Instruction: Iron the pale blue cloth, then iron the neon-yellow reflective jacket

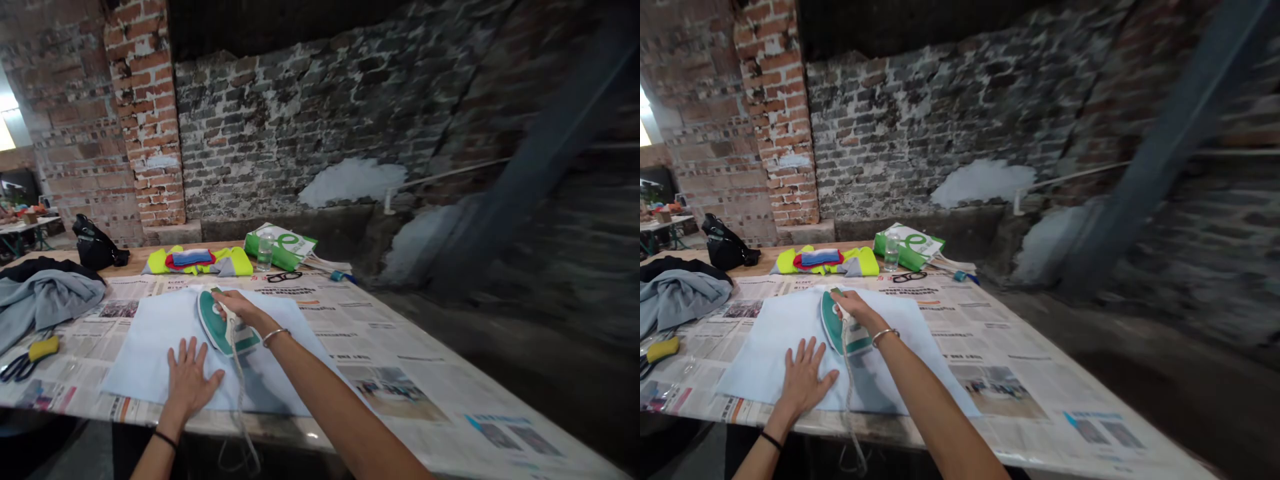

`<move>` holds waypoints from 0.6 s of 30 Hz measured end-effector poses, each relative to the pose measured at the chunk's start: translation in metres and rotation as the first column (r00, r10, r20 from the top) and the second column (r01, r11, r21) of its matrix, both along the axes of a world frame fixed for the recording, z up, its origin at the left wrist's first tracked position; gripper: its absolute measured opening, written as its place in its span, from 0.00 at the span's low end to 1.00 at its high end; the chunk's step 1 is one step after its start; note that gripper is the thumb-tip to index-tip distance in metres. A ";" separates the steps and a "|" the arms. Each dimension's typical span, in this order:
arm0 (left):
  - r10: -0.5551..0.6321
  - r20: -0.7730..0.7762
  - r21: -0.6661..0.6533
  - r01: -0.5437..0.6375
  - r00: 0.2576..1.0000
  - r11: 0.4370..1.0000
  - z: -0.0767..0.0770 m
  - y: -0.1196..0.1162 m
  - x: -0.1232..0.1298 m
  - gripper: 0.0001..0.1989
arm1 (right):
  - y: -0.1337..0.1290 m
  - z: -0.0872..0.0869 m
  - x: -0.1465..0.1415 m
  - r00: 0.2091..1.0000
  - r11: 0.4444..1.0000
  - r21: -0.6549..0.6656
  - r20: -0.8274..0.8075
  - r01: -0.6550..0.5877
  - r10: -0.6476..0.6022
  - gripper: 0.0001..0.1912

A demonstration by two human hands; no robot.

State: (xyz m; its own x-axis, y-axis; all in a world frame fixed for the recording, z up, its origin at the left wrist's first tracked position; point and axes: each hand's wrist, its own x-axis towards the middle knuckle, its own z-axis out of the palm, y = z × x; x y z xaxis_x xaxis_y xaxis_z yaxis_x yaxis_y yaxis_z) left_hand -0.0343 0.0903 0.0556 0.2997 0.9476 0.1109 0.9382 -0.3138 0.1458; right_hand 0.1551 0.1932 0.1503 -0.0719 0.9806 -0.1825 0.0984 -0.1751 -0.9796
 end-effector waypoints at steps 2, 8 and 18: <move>0.003 0.008 -0.004 -0.003 1.000 1.000 -0.002 0.001 -0.001 0.37 | -0.003 0.002 0.007 0.997 0.996 -0.019 0.002 -0.083 0.083 0.17; 0.011 0.029 -0.033 -0.010 1.000 0.999 -0.006 -0.001 0.000 0.41 | -0.014 -0.002 0.023 0.967 0.966 -0.054 0.024 -0.252 0.254 0.18; 0.049 0.061 -0.037 -0.046 0.997 0.998 0.015 0.005 -0.037 0.36 | -0.001 0.001 -0.014 0.999 1.000 0.003 0.038 -0.023 0.023 0.19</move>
State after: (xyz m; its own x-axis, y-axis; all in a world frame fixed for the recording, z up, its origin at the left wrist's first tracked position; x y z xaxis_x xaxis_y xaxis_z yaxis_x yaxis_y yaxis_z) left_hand -0.0711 0.0951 0.0706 0.2479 0.9643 0.0936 0.9409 -0.2626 0.2139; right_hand 0.1413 0.1917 0.1515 -0.0875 0.9794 -0.1820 0.1392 -0.1689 -0.9758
